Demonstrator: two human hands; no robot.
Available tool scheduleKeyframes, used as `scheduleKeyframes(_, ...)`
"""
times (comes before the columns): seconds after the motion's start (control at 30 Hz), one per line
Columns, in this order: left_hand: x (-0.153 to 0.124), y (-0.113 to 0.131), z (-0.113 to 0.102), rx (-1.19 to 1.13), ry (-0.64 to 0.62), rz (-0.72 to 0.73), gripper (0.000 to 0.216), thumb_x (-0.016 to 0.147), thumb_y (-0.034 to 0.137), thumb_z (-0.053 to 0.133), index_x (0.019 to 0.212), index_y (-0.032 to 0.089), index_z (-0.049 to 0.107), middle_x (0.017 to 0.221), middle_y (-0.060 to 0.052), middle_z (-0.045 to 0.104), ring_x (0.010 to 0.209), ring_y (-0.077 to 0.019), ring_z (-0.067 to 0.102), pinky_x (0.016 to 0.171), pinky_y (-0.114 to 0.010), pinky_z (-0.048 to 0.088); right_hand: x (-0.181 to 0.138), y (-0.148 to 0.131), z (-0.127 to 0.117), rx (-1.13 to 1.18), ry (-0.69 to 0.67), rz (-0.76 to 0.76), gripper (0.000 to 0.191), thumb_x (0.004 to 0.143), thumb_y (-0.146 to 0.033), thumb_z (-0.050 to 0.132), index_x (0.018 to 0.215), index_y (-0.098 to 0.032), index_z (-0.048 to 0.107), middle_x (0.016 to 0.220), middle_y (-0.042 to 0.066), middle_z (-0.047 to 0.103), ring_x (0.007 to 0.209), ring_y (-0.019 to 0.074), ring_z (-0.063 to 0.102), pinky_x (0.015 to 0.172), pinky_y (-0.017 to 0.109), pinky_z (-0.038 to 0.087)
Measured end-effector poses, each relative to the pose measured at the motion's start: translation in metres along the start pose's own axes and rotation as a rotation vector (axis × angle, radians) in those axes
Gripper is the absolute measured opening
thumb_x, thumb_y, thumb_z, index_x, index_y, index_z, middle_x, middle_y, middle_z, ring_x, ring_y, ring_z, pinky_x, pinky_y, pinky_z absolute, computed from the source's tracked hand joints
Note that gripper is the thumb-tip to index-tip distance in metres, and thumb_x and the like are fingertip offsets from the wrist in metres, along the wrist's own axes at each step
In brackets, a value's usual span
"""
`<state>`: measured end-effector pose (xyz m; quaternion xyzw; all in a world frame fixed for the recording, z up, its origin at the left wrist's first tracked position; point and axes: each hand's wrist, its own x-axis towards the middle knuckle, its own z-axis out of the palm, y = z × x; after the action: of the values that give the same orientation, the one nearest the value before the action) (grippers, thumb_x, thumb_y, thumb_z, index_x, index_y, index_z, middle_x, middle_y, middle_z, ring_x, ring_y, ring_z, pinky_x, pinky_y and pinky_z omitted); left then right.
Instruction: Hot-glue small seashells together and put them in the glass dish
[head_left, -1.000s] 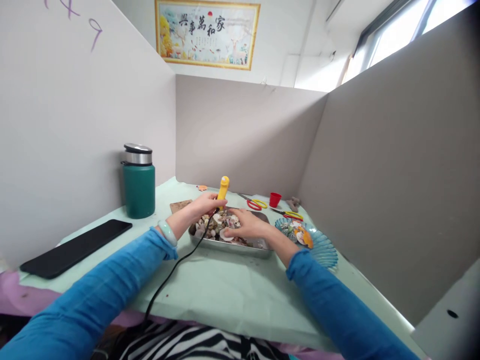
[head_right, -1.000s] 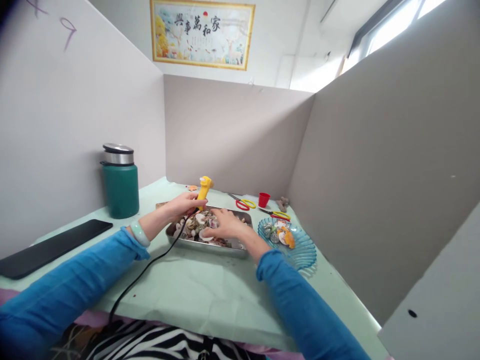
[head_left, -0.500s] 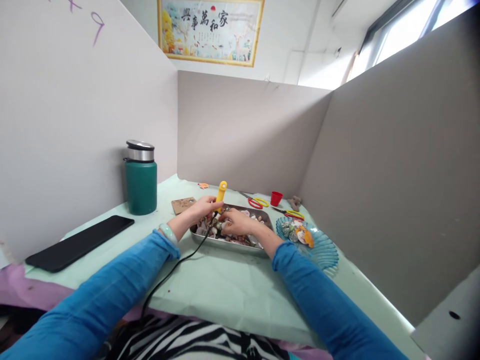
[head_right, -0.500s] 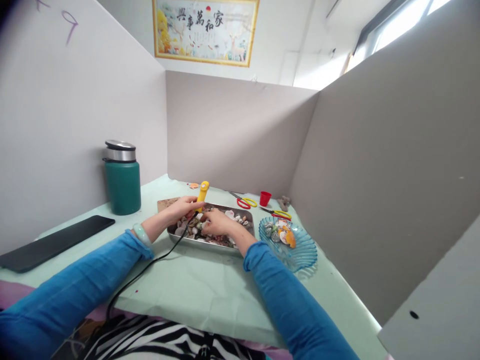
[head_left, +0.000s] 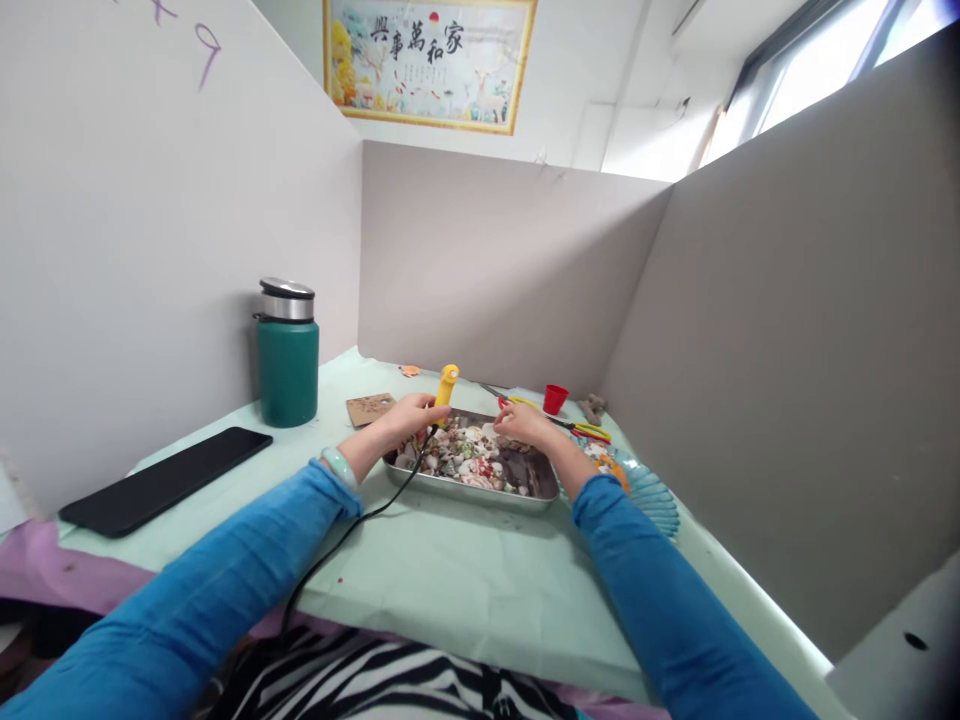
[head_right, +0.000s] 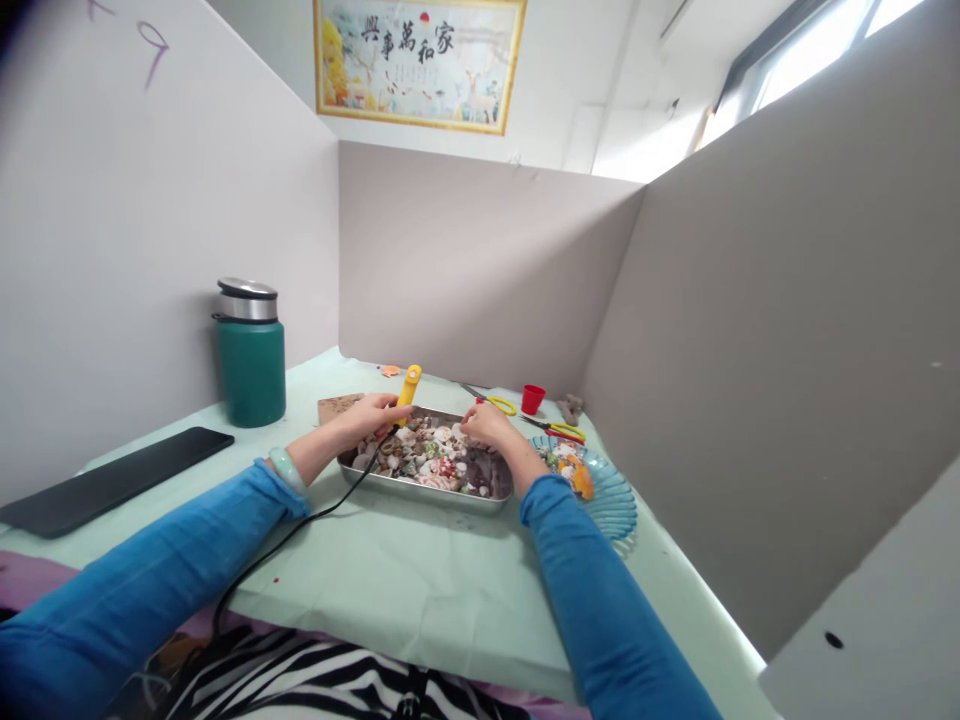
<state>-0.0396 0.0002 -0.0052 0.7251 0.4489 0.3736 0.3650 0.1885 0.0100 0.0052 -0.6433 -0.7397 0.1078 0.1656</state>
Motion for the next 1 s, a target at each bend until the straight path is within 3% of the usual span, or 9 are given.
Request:
scheduleKeyframes(0.1, 0.001, -0.001, 0.0, 0.012, 0.001, -0.005, 0.039, 0.072, 0.053, 0.056, 0.078, 0.014, 0.057, 0.048, 0.005, 0.04, 0.04, -0.0079, 0.037, 0.039, -0.02, 0.025, -0.001, 0.005, -0.006, -0.087, -0.031, -0.041, 0.02, 0.072, -0.024, 0.06, 0.088, -0.017, 0.07, 0.082, 0.004, 0.067, 0.074, 0.0154, 0.06, 0.063, 0.021, 0.042)
scheduleKeyframes(0.23, 0.002, -0.003, 0.0, 0.01, 0.007, 0.001, 0.04, 0.071, 0.054, 0.057, 0.078, 0.014, 0.057, 0.049, 0.005, 0.04, 0.04, -0.008, 0.037, 0.04, -0.021, 0.026, -0.01, -0.007, -0.01, -0.182, -0.042, -0.102, 0.027, 0.072, -0.033, 0.063, 0.093, -0.017, 0.069, 0.097, 0.009, 0.067, 0.094, 0.0235, 0.059, 0.075, 0.026, 0.042)
scheduleKeyframes(0.4, 0.002, -0.006, -0.001, 0.01, 0.0, 0.003, 0.04, 0.07, 0.055, 0.058, 0.077, 0.015, 0.054, 0.05, 0.005, 0.04, 0.039, -0.0081, 0.038, 0.039, -0.021, 0.025, -0.025, -0.031, 0.008, -0.177, -0.248, -0.369, 0.074, 0.064, -0.053, 0.067, 0.129, -0.023, 0.047, 0.121, 0.009, 0.058, 0.102, 0.0241, 0.057, 0.08, 0.028, 0.043)
scheduleKeyframes(0.53, 0.003, -0.009, -0.001, 0.006, 0.002, 0.012, 0.04, 0.07, 0.055, 0.057, 0.077, 0.016, 0.054, 0.053, 0.005, 0.043, 0.04, -0.008, 0.04, 0.039, -0.02, 0.027, -0.029, -0.04, 0.026, -0.26, -0.239, -0.411, 0.064, 0.065, -0.042, 0.067, 0.122, -0.019, 0.052, 0.118, 0.012, 0.059, 0.101, 0.0263, 0.057, 0.081, 0.032, 0.044)
scheduleKeyframes(0.67, 0.005, -0.01, 0.0, 0.013, -0.01, 0.005, 0.04, 0.07, 0.055, 0.057, 0.078, 0.016, 0.056, 0.052, 0.005, 0.042, 0.04, -0.0081, 0.039, 0.039, -0.02, 0.026, -0.027, -0.041, 0.024, -0.264, -0.21, -0.432, 0.05, 0.065, -0.028, 0.064, 0.113, -0.019, 0.055, 0.109, 0.008, 0.063, 0.093, 0.0218, 0.059, 0.074, 0.026, 0.044)
scheduleKeyframes(0.8, 0.006, -0.012, 0.0, 0.011, -0.004, 0.005, 0.04, 0.07, 0.054, 0.057, 0.079, 0.015, 0.058, 0.054, 0.004, 0.043, 0.041, -0.008, 0.039, 0.039, -0.02, 0.027, -0.019, -0.031, 0.011, -0.279, -0.147, -0.298, 0.032, 0.07, -0.015, 0.055, 0.101, -0.021, 0.061, 0.101, 0.003, 0.066, 0.085, 0.0148, 0.061, 0.066, 0.019, 0.043)
scheduleKeyframes(1.0, 0.006, -0.011, 0.0, 0.003, -0.02, 0.006, 0.04, 0.07, 0.054, 0.057, 0.079, 0.015, 0.058, 0.059, 0.003, 0.047, 0.043, -0.0076, 0.04, 0.04, -0.02, 0.029, -0.006, -0.004, -0.001, -0.391, -0.082, -0.097, 0.028, 0.067, -0.008, 0.057, 0.093, -0.014, 0.068, 0.099, 0.013, 0.068, 0.091, 0.0233, 0.062, 0.071, 0.025, 0.044)
